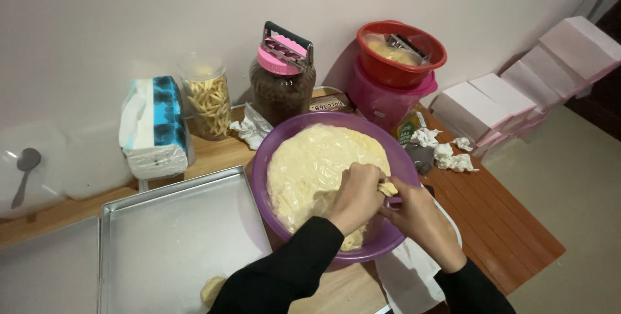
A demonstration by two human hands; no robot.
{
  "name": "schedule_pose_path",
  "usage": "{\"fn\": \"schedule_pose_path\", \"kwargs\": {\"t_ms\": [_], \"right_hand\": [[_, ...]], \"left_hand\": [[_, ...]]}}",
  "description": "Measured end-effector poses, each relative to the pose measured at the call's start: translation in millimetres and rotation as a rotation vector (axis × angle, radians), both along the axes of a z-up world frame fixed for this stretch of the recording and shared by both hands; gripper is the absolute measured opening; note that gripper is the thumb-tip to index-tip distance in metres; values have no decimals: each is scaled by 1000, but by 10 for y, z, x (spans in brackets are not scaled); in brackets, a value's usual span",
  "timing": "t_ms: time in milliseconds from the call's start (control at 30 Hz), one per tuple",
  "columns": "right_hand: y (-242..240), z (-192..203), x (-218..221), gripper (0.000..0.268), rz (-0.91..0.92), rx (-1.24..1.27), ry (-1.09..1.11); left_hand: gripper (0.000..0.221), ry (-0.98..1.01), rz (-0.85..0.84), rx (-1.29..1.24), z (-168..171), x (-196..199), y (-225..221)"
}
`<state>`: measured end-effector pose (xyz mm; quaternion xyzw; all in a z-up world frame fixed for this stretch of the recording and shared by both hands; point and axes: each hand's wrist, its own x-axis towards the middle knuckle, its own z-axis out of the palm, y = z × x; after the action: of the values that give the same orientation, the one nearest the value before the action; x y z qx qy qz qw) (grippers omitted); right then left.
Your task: Shaping small portions of dough into balls and arranging them on baking sheets
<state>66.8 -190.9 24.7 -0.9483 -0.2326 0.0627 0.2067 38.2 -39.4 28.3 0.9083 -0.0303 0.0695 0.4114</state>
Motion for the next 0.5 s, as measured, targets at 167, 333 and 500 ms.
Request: {"fn": "schedule_pose_path", "kwargs": {"t_ms": [167,333,500], "right_hand": [[-51,-320,268,27,-103,15,-112],[-221,-260,382,24,-98,-6,-182],[-219,228,200,30,-116,50,-82]], "left_hand": [[24,-91,-36,36,-287,184,24],[45,-39,-144,-29,493,-416,125],[81,93,-241,178,431,-364,186]]}}
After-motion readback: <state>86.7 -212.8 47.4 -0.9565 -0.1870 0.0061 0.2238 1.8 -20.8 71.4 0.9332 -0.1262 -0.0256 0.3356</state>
